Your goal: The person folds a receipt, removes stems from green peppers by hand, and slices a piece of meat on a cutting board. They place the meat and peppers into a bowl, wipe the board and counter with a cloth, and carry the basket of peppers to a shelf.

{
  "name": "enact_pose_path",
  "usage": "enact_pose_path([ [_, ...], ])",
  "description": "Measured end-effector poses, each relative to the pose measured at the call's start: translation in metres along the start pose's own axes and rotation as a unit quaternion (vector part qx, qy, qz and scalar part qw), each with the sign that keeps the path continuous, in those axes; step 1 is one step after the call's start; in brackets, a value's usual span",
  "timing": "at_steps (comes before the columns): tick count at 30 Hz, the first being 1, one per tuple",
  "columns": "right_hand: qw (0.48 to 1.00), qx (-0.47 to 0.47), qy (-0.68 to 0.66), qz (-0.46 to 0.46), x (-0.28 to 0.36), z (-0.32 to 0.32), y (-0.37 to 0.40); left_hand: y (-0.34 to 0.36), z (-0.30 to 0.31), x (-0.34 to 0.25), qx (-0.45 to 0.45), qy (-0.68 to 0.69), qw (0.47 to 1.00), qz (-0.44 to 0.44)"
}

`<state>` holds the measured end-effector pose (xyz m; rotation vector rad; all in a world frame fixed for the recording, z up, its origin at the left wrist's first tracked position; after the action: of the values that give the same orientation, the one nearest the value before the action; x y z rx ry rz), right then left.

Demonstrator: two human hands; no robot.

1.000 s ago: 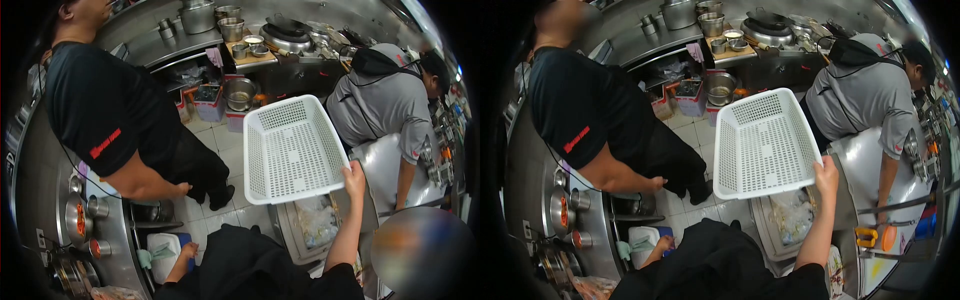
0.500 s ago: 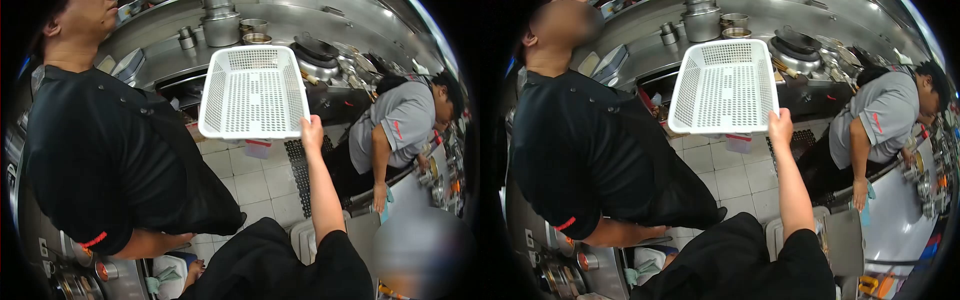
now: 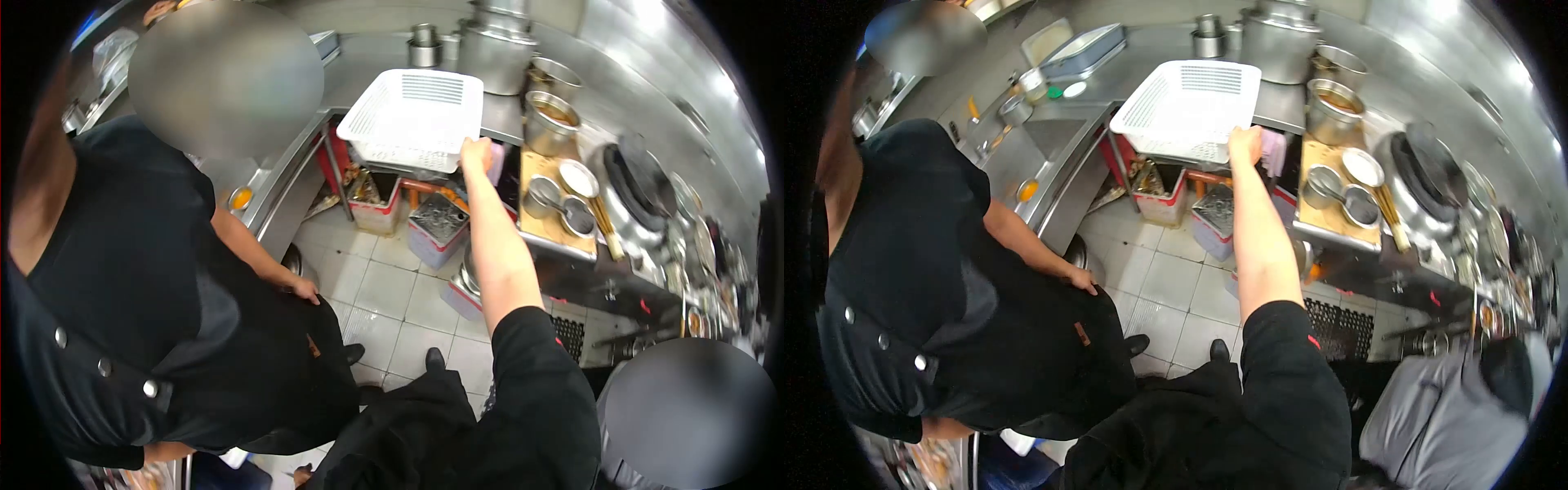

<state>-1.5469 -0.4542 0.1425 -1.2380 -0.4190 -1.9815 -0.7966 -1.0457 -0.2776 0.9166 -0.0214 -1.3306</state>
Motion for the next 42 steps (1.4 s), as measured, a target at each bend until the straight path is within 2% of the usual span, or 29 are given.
enact_pose_path([
  [1,1.0,0.006,-0.005,0.005,-0.004,-0.024,-0.026,0.003,-0.017,-0.016,-0.005,0.153,0.98,0.127],
  [2,0.999,0.035,-0.01,-0.015,0.0,-0.039,-0.044,0.005,-0.031,-0.036,-0.022,0.254,0.944,0.208],
  [4,0.997,0.062,-0.043,-0.02,0.017,-0.051,-0.056,0.003,-0.055,-0.084,-0.046,0.349,0.896,0.271],
  [6,0.988,0.086,-0.122,-0.029,0.021,-0.071,-0.073,0.002,-0.08,-0.125,-0.064,0.4,0.864,0.299],
  [10,0.985,0.112,-0.12,-0.051,0.019,-0.121,-0.119,-0.001,-0.117,-0.189,-0.08,0.456,0.824,0.326],
  [12,0.915,0.21,-0.335,-0.083,0.021,-0.14,-0.135,0.001,-0.129,-0.206,-0.088,0.48,0.804,0.34],
  [13,0.892,0.215,-0.388,-0.089,0.02,-0.152,-0.148,0.001,-0.13,-0.213,-0.096,0.495,0.79,0.348],
  [14,0.889,0.249,-0.371,-0.1,0.02,-0.157,-0.161,0.004,-0.133,-0.217,-0.104,0.512,0.775,0.357],
  [16,0.883,0.239,-0.4,-0.057,0.034,-0.146,-0.143,0.012,-0.142,-0.218,-0.13,0.56,0.729,0.371],
  [18,0.852,0.311,-0.418,-0.05,0.032,-0.149,-0.117,0.012,-0.149,-0.21,-0.175,0.641,0.648,0.373],
  [19,0.832,0.365,-0.415,-0.043,0.012,-0.166,-0.102,0.018,-0.121,-0.229,-0.207,0.601,0.664,0.394],
  [20,0.807,0.425,-0.408,-0.036,-0.01,-0.188,-0.076,0.012,-0.125,-0.232,-0.265,0.667,0.599,0.355],
  [21,0.777,0.453,-0.428,-0.094,-0.032,-0.197,-0.029,0.013,-0.124,-0.232,-0.296,0.533,0.739,0.287],
  [22,0.733,0.544,-0.385,-0.136,-0.055,-0.2,0.025,0.011,-0.123,-0.238,-0.367,0.334,0.847,0.187],
  [23,0.586,0.698,-0.383,-0.153,-0.103,-0.234,0.064,0.012,-0.097,-0.271,-0.363,0.578,0.635,0.361],
  [24,0.764,0.585,-0.233,-0.142,-0.143,-0.229,0.132,0.02,-0.069,-0.301,-0.42,0.605,0.567,0.369],
  [25,0.74,0.654,-0.061,-0.141,-0.188,-0.237,0.187,0.027,-0.069,-0.305,-0.451,0.551,0.602,0.361],
  [26,0.662,0.743,0.079,-0.058,-0.234,-0.245,0.243,0.035,-0.061,-0.317,-0.484,0.587,0.552,0.342],
  [27,0.566,0.796,0.193,0.093,-0.242,-0.216,0.309,0.05,-0.044,-0.334,-0.508,0.544,0.559,0.367],
  [28,0.514,0.801,0.264,0.154,-0.259,-0.193,0.368,0.054,-0.057,-0.33,-0.547,0.586,0.487,0.347],
  [29,0.379,0.818,0.323,0.287,-0.263,-0.169,0.425,0.068,-0.047,-0.342,-0.565,0.593,0.452,0.354],
  [31,0.087,0.818,0.257,0.508,-0.269,-0.12,0.52,0.094,-0.041,-0.364,-0.576,0.619,0.398,0.355],
  [32,0.007,0.804,0.214,0.554,-0.266,-0.092,0.559,0.101,-0.048,-0.37,-0.586,0.624,0.367,0.364],
  [33,-0.02,0.778,0.228,0.586,-0.244,-0.054,0.591,0.106,-0.053,-0.375,-0.603,0.636,0.33,0.35],
  [34,-0.078,0.782,0.205,0.583,-0.227,-0.027,0.62,0.116,-0.06,-0.377,-0.619,0.647,0.296,0.333],
  [36,-0.134,0.782,0.2,0.575,-0.213,0.005,0.665,0.135,-0.072,-0.384,-0.592,0.685,0.271,0.328],
  [38,-0.175,0.756,0.212,0.594,-0.208,0.026,0.705,0.158,-0.064,-0.394,-0.722,0.607,0.247,0.225],
  [40,-0.214,0.731,0.231,0.605,-0.219,0.037,0.736,0.167,-0.085,-0.388,-0.707,0.634,0.228,0.216],
  [42,-0.226,0.731,0.228,0.602,-0.234,0.047,0.77,0.177,-0.099,-0.384,-0.717,0.646,0.153,0.213],
])
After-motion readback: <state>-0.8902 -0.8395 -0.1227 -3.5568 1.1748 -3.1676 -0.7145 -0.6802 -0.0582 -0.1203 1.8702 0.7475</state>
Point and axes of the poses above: each hand's wrist, its own y-axis away from the middle knuckle, its own z-axis out of the back of the hand, x = y × z, the point moved 3 cm from there along -y, towards the middle knuckle, and after that the axes turned 5 degrees about y, right-handed, at the moved point
